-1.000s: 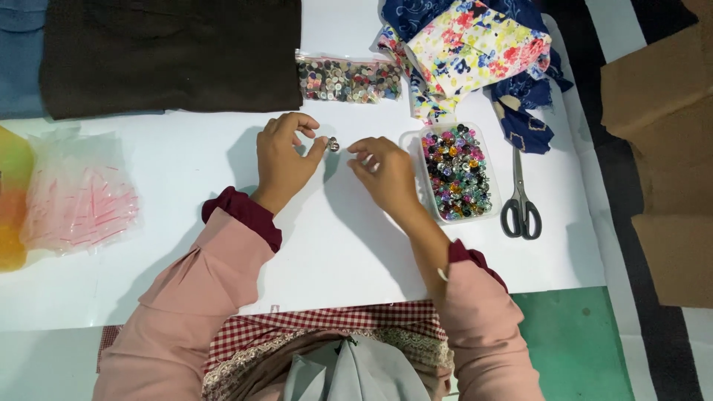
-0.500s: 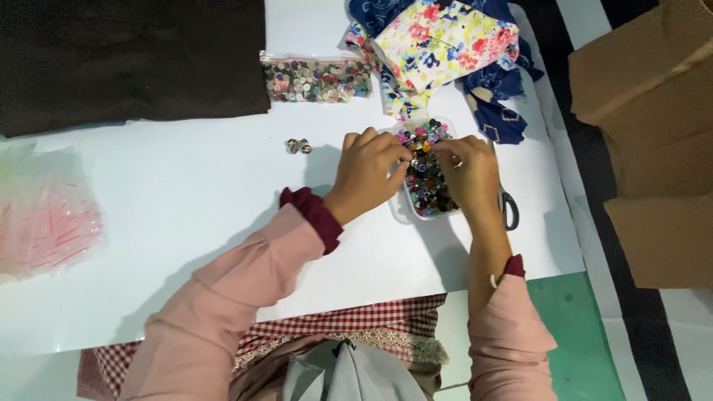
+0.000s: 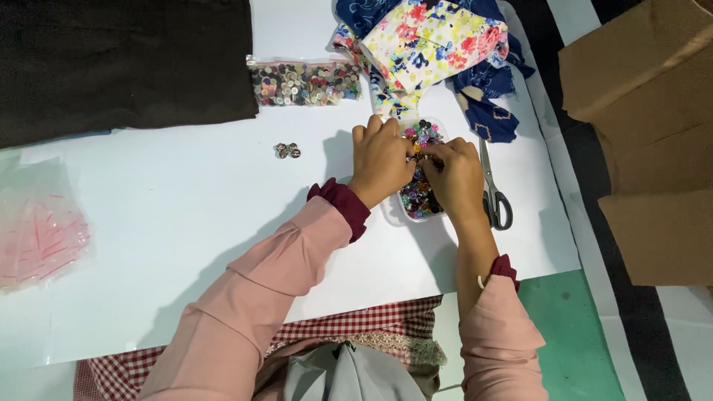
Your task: Picking small decorative buttons or beads from a tray and placing them into small plastic bags.
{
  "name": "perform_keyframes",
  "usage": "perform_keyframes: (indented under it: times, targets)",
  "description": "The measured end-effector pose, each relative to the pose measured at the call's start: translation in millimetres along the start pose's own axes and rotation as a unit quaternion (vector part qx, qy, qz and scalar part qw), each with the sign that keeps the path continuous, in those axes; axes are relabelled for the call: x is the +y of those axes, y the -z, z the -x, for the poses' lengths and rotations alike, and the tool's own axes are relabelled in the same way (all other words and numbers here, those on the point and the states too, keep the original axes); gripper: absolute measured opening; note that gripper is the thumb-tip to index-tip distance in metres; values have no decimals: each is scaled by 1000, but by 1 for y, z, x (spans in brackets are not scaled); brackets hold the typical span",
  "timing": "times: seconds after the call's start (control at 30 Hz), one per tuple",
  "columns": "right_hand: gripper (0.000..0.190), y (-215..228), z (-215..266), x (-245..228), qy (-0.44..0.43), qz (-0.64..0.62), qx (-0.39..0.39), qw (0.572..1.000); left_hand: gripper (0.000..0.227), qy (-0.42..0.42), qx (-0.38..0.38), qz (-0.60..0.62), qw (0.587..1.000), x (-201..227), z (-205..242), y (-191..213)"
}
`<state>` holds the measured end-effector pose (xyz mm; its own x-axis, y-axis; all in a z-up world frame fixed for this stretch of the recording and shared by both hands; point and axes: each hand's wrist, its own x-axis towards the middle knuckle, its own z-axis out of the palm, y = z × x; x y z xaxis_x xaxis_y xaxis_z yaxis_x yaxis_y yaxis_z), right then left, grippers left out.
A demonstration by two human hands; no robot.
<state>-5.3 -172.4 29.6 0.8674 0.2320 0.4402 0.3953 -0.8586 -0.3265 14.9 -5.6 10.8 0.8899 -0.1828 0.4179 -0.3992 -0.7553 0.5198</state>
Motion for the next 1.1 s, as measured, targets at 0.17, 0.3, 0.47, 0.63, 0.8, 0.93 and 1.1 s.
perform_keyframes:
  times: [0.17,0.3,0.47,0.63,0.8,0.93,1.1]
  targets:
    - [18,-3,1,5,6,8,4,1000,5,-20,35,17,999,-2,3,-12]
    - [15,-6,1,6,10,7,8,1000,6,-21,46,23,998,-6,8,-22]
    - [14,-5,-2,1,28,23,49,998,4,-40,85,34,995,2,11,-10]
    - [18,1,-4,-7,38,9,108,993,5,-84,155,36,984,6,13,10]
    - [9,4,-6,-31,-42,-199,95,975,7,-98,199,31,975,-10,23,34]
    - [8,-4,-14,-61,-39,-267,76,960,17,-110,223,-5,969,-34,41,74]
    - [11,-30,-24,-107,-76,-305,-53,948,14,-63,197,-64,976,-72,80,117]
